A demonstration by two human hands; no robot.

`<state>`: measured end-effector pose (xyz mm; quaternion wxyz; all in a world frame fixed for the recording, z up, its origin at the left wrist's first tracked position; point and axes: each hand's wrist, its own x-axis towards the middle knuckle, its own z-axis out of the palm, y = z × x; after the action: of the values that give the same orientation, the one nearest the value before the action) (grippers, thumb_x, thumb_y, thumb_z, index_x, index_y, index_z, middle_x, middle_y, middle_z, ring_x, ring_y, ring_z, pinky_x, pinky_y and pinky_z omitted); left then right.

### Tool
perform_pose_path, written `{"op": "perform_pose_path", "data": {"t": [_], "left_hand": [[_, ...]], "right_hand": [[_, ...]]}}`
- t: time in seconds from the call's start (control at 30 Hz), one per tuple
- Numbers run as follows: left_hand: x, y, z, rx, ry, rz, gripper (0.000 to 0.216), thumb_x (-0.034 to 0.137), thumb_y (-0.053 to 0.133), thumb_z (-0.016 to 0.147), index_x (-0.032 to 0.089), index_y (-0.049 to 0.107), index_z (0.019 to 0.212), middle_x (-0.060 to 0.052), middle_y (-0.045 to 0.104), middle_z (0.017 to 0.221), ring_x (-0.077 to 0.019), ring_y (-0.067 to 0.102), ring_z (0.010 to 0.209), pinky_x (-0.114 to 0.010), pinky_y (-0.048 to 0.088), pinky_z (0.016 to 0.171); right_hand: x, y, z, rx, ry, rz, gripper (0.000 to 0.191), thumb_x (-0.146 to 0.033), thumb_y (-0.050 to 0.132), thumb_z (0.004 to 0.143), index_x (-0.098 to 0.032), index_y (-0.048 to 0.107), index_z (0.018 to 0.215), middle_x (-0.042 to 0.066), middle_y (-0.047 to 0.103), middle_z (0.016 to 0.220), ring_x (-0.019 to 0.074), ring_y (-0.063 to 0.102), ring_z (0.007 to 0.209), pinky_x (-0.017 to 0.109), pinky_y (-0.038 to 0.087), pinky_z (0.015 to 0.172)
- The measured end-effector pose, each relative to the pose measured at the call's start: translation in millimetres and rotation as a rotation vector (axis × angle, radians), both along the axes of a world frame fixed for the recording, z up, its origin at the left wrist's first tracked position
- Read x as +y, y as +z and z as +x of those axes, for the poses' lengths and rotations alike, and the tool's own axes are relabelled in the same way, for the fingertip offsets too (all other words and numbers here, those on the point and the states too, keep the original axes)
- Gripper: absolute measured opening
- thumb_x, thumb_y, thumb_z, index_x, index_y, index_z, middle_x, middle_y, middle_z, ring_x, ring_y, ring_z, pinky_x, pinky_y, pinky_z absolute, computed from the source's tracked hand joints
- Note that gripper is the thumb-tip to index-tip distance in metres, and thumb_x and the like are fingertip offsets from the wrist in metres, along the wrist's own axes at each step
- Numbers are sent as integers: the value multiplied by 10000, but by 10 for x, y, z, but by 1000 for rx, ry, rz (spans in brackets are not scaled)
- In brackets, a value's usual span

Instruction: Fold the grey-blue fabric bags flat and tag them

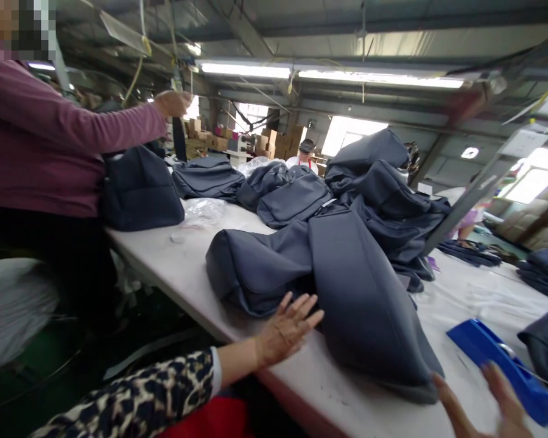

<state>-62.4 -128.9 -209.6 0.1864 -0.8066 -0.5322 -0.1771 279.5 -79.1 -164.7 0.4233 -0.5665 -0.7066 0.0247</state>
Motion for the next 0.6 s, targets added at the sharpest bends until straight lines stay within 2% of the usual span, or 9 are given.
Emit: {"op": "perform_pose_path", "data": {"t": [0.07, 0.1, 0.2, 0.3, 0.4, 0.5, 0.6], "left_hand": [[161, -248, -384, 60, 131, -85, 701, 282, 587, 895, 234, 282, 1525, -120, 245, 1605, -289, 203, 1486, -513, 191, 1196], [250, -336, -544, 73, 187, -107, 680, 285, 582, 898, 217, 306, 1516, -125, 251, 1602, -277, 200, 1488, -481, 196, 1201], [486, -441, -971, 82, 260, -146, 660, 285, 580, 892, 232, 338, 1503, -96, 246, 1608, -259, 187, 1494, -457, 178, 1211], [621, -346, -1411, 11, 394, -182, 638, 201, 551, 874, 274, 377, 1483, -57, 291, 1595, -257, 232, 1480, -470, 163, 1207], [675, -152, -1810, -83, 612, -195, 611, 109, 476, 851, 227, 435, 1449, -97, 382, 1547, -298, 292, 1451, -517, 202, 1175], [682, 37, -2009, -113, 705, -188, 544, 72, 441, 828, 126, 525, 1363, -204, 477, 1449, -361, 377, 1393, -575, 263, 1120], [642, 213, -1944, -94, 670, -193, 472, 47, 494, 772, 70, 593, 1233, -231, 547, 1358, -362, 442, 1330, -584, 254, 1115]], "right_hand": [[152, 78, -286, -260, -59, -47, 929, -771, 485, 765, -247, 322, 1515, 154, 586, 1331, 464, 529, 1193, 669, 409, 964], [240, 107, -443, -360, -38, -98, 922, -764, 459, 791, -185, 338, 1498, 173, 608, 1293, 444, 566, 1142, 622, 439, 936], [472, 128, -791, -449, -133, -155, 869, -748, 447, 827, -101, 408, 1404, 210, 622, 1232, 390, 601, 1076, 487, 493, 807], [591, 73, -846, -488, -192, -131, 614, -688, 456, 873, -149, 545, 1152, 163, 663, 1049, 339, 622, 982, 411, 474, 696], [620, 24, -738, -547, -94, -44, 360, -564, 407, 952, -232, 536, 908, 72, 651, 901, 270, 627, 870, 346, 427, 628], [596, 32, -613, -553, 49, 90, 344, -485, 346, 995, -244, 497, 801, 26, 614, 800, 218, 610, 789, 312, 401, 616], [537, 99, -399, -511, 191, 179, 379, -482, 357, 998, -239, 477, 734, 10, 579, 740, 189, 594, 744, 297, 401, 619]]}}
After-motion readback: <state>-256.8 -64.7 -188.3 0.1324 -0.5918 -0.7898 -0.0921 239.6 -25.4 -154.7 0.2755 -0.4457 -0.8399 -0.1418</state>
